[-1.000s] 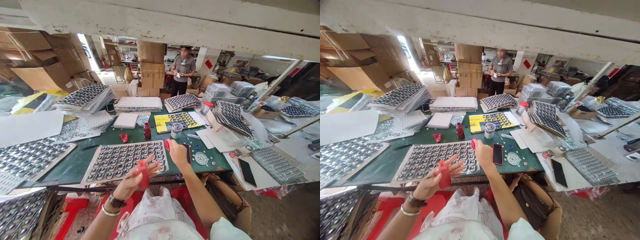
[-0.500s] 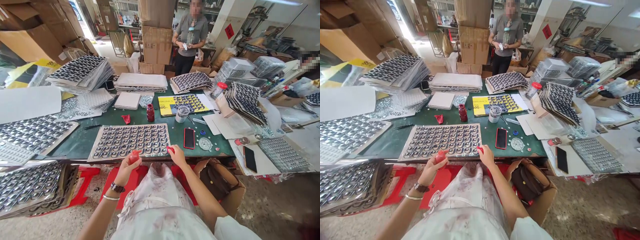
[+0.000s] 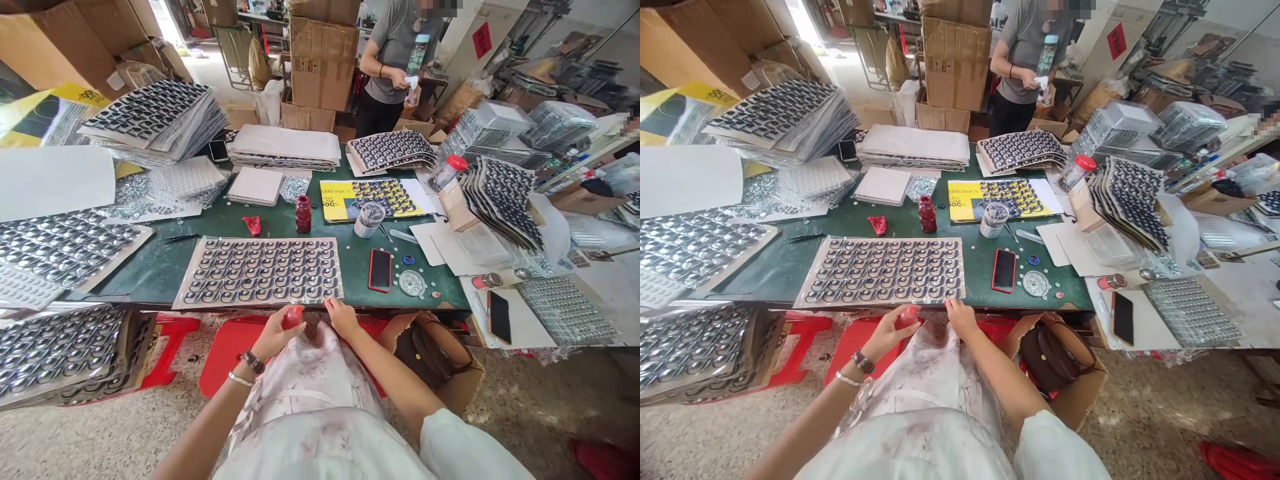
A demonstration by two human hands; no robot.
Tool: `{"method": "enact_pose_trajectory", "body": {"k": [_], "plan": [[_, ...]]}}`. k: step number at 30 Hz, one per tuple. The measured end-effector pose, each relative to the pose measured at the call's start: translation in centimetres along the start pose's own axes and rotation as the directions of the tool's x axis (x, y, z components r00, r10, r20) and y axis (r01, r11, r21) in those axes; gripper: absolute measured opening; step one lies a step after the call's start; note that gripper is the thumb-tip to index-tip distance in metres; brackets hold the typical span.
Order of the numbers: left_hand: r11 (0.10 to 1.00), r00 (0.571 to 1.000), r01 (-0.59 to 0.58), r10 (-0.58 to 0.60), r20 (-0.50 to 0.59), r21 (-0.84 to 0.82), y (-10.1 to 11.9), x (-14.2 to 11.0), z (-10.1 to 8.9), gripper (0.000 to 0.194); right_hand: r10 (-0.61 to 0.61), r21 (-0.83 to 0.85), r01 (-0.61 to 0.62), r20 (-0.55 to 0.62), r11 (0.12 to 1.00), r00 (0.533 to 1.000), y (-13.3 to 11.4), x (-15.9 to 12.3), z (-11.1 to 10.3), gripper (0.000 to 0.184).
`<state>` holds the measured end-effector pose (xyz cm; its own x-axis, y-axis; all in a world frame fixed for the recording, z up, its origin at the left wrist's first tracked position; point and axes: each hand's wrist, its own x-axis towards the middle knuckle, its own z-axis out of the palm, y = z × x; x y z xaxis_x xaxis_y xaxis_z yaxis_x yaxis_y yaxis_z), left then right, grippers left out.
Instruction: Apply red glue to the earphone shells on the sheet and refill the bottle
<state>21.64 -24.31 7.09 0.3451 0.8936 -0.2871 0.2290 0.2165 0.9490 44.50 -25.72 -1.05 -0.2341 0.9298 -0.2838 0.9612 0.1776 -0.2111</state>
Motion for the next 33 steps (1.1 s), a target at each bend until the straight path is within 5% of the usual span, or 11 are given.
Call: {"method": "enact_pose_trajectory", "body": {"k": [8, 17, 21, 25, 33], "plan": [[0.96, 0.99, -0.075, 0.038, 0.138, 0.269, -5.8, 5.8, 3.1, 0.037, -0.139, -0.067, 0.142, 0.055, 0.988, 0.989, 1.0, 0.8, -0.8, 0.031], [0.857, 0.986, -0.134, 0.064, 0.155, 0.497, -6.6, 6.5, 3.1, 0.039, -0.183, 0.147, 0.184, -0.015, 0.972, 0.983, 3.0, 0.8, -1.4, 0.023], [0.839, 0.989, -0.127, 0.066, 0.134, 0.529, -6.0, 6.2, 2.7, 0.036, -0.049, 0.339, 0.101, -0.158, 0.936, 0.986, 4.4, 0.2, -1.7, 0.027], [0.812, 0.995, -0.098, 0.077, 0.061, 0.575, -4.8, 6.3, 2.7, 0.033, 0.218, 0.576, -0.018, -0.28, 0.817, 0.935, 5.5, -0.7, -1.1, 0.04], [0.686, 0.992, -0.109, 0.029, 0.123, 0.72, -2.1, 11.9, 6.2, 0.032, 0.425, 0.871, -0.008, -0.232, 0.491, 0.875, 4.8, -1.8, 1.3, 0.027]]}}
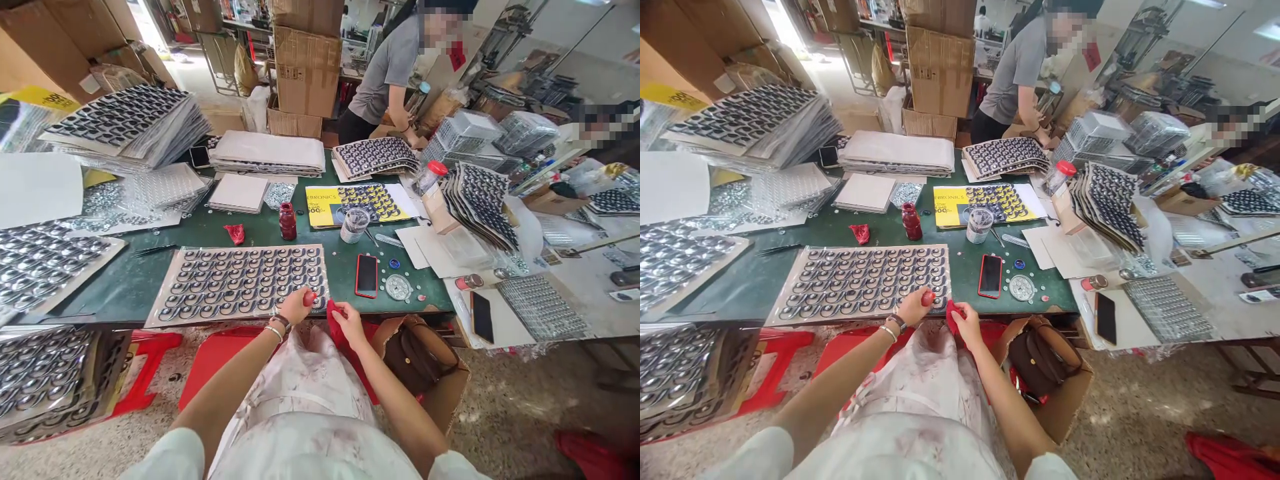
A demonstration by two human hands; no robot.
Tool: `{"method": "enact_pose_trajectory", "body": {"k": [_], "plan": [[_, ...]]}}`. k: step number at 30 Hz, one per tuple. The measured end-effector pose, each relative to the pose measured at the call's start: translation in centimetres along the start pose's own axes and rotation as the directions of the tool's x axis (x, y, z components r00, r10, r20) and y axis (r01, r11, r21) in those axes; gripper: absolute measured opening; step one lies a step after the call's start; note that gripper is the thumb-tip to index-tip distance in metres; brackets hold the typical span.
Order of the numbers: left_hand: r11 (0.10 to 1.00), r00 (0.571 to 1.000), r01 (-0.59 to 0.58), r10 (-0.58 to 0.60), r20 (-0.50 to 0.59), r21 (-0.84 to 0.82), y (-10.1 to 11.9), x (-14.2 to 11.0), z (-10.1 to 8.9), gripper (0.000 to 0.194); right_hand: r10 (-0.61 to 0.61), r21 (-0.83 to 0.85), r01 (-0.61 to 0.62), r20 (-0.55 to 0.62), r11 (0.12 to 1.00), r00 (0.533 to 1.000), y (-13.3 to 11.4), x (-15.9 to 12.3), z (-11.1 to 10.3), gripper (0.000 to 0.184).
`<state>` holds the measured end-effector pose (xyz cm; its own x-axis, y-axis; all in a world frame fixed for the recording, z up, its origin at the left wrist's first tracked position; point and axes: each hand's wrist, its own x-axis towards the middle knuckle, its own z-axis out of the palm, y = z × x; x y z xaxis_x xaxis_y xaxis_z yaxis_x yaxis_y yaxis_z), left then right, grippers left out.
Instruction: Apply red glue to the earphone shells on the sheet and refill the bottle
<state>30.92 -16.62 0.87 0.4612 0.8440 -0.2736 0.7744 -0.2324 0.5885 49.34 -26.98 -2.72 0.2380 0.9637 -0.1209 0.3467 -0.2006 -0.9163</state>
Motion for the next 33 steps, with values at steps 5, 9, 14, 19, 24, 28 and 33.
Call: {"method": "enact_pose_trajectory", "body": {"k": [5, 9, 14, 19, 24, 28, 33], "plan": [[0.991, 0.981, -0.115, 0.102, 0.165, 0.071, 1.0, 2.9, -0.2, 0.03, 0.017, 0.123, -0.014, -0.023, 0.992, 1.0, -0.2, 0.1, 0.1, 0.019], [0.982, 0.96, -0.164, 0.136, 0.245, 0.097, 1.2, 3.9, -0.6, 0.03, 0.046, 0.25, -0.036, -0.037, 0.968, 0.998, -0.1, 0.8, 0.5, 0.022], [0.984, 0.965, -0.158, 0.135, 0.226, 0.087, 1.2, 4.1, -1.4, 0.031, 0.123, 0.361, -0.097, -0.051, 0.928, 0.991, 0.5, 1.4, 1.4, 0.024], [0.985, 0.978, -0.173, 0.173, 0.116, -0.009, 3.0, 6.1, -1.4, 0.033, 0.211, 0.511, -0.145, -0.074, 0.847, 0.975, 0.2, 1.1, 1.2, 0.03], [0.965, 0.979, -0.202, 0.204, -0.005, -0.17, 7.1, 11.0, 1.8, 0.034, 0.284, 0.618, -0.151, -0.123, 0.771, 0.951, -0.8, 0.1, -0.7, 0.035], [0.942, 0.974, -0.225, 0.224, -0.031, -0.248, 8.2, 13.1, 4.5, 0.034, 0.323, 0.645, -0.148, -0.162, 0.75, 0.933, -0.6, -1.1, -2.8, 0.035], [0.933, 0.964, -0.252, 0.266, 0.019, -0.257, 7.1, 13.4, 5.0, 0.036, 0.363, 0.635, -0.147, -0.223, 0.758, 0.905, 0.5, -2.0, -4.5, 0.036]]}}
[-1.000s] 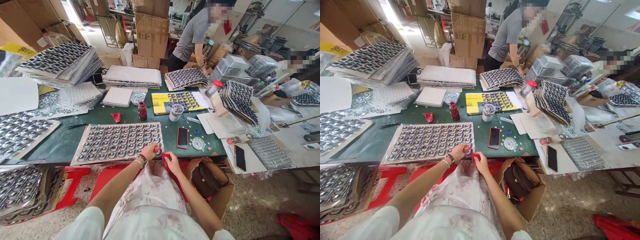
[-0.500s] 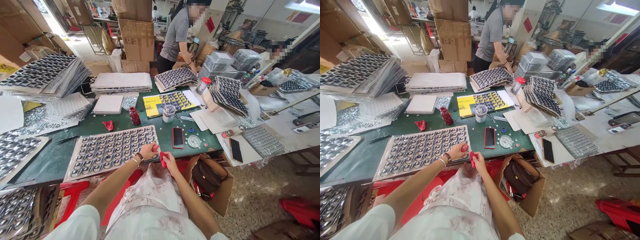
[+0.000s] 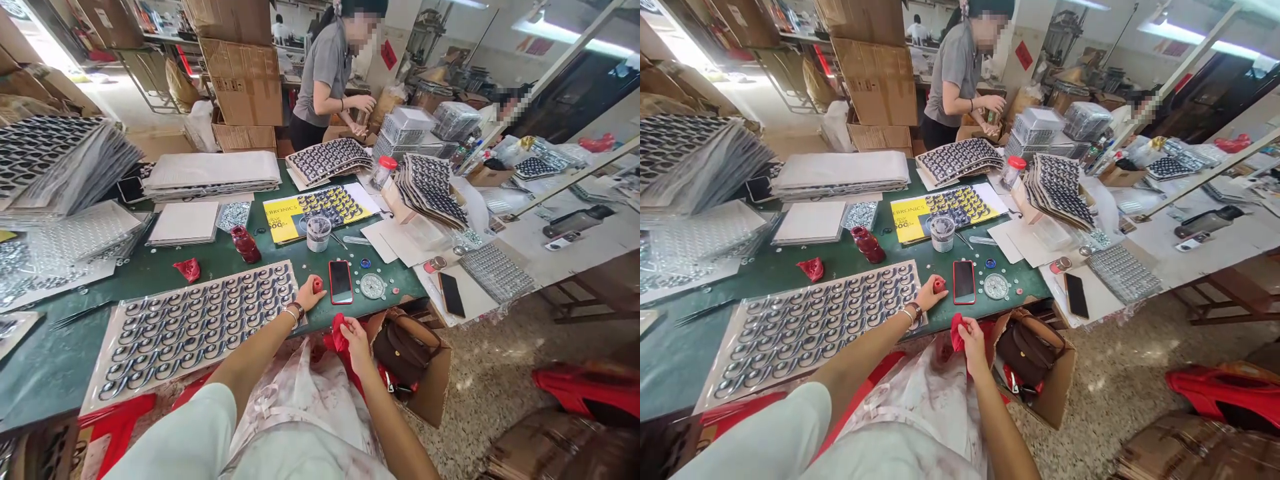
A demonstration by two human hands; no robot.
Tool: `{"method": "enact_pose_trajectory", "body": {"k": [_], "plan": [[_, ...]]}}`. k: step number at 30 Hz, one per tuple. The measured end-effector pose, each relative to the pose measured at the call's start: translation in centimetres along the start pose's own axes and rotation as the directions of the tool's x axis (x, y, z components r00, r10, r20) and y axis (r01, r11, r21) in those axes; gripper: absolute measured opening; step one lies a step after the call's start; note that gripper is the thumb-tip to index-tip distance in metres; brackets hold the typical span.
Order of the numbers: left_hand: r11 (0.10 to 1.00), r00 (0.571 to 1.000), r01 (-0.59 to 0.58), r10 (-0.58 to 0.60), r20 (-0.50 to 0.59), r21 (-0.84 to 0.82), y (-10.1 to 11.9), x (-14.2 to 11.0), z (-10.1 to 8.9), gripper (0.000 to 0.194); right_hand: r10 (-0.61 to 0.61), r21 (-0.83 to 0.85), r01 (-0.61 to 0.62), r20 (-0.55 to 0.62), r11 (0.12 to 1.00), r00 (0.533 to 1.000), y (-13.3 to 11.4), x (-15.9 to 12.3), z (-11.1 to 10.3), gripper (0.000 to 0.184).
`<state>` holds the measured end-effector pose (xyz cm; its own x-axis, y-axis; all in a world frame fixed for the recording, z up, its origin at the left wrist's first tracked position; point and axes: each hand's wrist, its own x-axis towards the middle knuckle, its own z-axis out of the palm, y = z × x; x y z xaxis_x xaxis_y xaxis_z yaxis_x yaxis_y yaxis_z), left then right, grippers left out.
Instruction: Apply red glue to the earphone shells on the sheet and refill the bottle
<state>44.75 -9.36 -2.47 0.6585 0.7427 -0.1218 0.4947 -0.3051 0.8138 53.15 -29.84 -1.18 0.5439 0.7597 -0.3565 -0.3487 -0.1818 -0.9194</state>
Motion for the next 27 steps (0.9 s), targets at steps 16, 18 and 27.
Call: {"method": "enact_pose_trajectory", "body": {"k": [16, 18, 27], "plan": [[0.928, 0.977, -0.007, -0.073, 0.2, 0.373, -1.8, -11.2, -5.7, 0.025, -0.121, -0.62, 0.353, 0.384, 0.701, 0.915, 0.2, -0.4, 4.5, 0.03], [0.912, 0.973, -0.003, -0.092, 0.211, 0.411, -1.6, -11.5, -5.0, 0.026, -0.105, -0.67, 0.388, 0.422, 0.633, 0.9, 0.2, -0.6, 5.1, 0.03], [0.868, 0.939, -0.015, -0.159, 0.306, 0.496, -0.3, -8.3, -4.3, 0.031, -0.043, -0.746, 0.478, 0.52, 0.465, 0.853, 0.3, -0.5, 4.6, 0.028]]}}
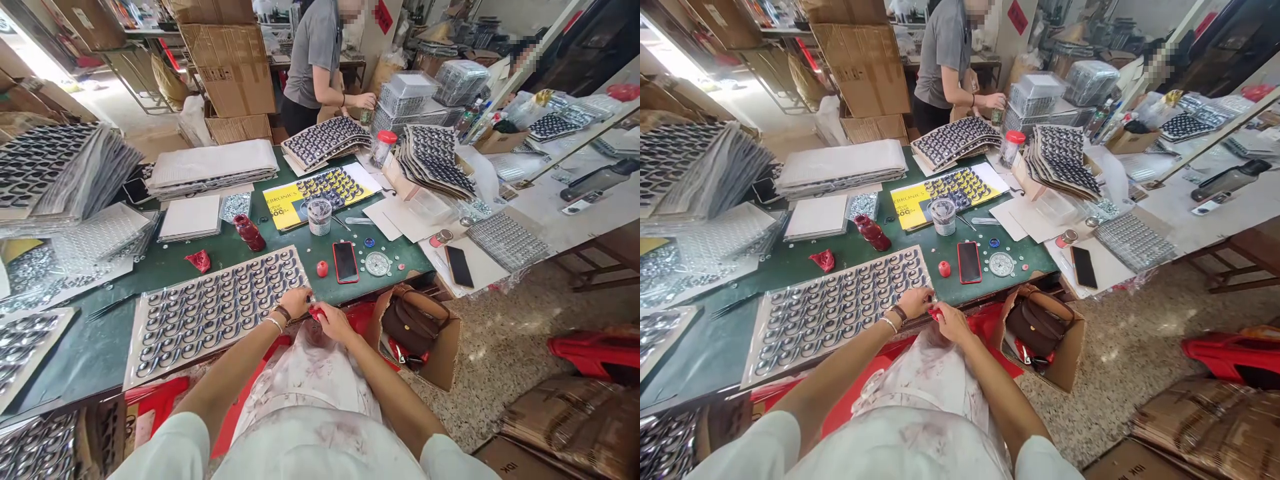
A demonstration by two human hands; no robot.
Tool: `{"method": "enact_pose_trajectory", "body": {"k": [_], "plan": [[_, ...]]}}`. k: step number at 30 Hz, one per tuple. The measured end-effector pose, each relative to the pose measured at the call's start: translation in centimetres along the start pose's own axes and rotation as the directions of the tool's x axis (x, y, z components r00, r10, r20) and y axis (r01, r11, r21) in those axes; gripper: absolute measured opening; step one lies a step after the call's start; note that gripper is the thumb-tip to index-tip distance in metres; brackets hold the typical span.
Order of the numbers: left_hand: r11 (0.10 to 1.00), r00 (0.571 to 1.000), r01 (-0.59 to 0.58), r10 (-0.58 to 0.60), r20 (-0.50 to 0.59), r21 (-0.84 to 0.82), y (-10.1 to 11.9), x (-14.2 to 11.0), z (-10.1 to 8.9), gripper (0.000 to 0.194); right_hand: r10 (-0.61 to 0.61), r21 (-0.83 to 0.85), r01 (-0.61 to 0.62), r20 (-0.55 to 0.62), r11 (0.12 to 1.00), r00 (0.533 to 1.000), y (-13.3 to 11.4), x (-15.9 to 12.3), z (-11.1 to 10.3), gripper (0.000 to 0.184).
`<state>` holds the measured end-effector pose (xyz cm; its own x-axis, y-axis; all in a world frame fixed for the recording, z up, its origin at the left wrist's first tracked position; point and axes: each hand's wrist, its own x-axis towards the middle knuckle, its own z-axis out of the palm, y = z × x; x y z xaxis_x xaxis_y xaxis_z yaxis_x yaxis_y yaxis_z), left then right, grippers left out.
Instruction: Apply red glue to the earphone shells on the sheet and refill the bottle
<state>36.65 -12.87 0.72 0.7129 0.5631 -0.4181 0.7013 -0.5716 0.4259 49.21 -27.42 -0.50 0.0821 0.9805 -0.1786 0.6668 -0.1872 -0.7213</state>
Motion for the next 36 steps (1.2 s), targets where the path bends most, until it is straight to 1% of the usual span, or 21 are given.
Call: {"method": "enact_pose_trajectory", "body": {"k": [6, 11, 14, 20, 29, 32, 36], "plan": [[0.999, 0.997, 0.011, -0.014, 0.073, 0.042, 0.1, 1.2, -0.5, 0.031, 0.009, -0.109, -0.003, 0.052, 0.994, 0.999, 0.3, -0.5, 0.2, 0.038], [0.995, 0.994, 0.03, -0.039, 0.103, 0.091, -0.7, 1.6, -1.8, 0.032, 0.035, -0.179, -0.023, 0.067, 0.984, 0.997, 0.0, -0.3, 0.1, 0.039], [0.994, 0.992, 0.011, -0.024, 0.123, 0.108, -1.0, 1.5, -2.4, 0.031, 0.047, -0.208, -0.03, 0.077, 0.978, 0.996, -0.2, -0.2, -0.1, 0.04], [0.99, 0.986, -0.064, 0.044, 0.16, 0.122, -0.1, 0.9, -1.8, 0.031, 0.054, -0.24, -0.027, 0.105, 0.97, 0.993, -0.5, -0.5, -0.4, 0.042], [0.985, 0.984, -0.065, 0.037, 0.175, 0.157, 0.2, 1.6, -1.0, 0.034, 0.054, -0.257, -0.023, 0.112, 0.966, 0.992, -0.7, -0.8, -0.4, 0.045], [0.979, 0.979, -0.077, 0.04, 0.198, 0.186, 0.2, 1.9, -1.1, 0.033, 0.051, -0.261, -0.02, 0.113, 0.965, 0.992, -0.7, -0.9, -0.4, 0.045], [0.966, 0.969, -0.117, 0.06, 0.24, 0.23, 0.2, 2.1, -1.8, 0.032, 0.043, -0.269, -0.01, 0.118, 0.963, 0.992, -0.7, -1.0, -0.4, 0.048]]}}
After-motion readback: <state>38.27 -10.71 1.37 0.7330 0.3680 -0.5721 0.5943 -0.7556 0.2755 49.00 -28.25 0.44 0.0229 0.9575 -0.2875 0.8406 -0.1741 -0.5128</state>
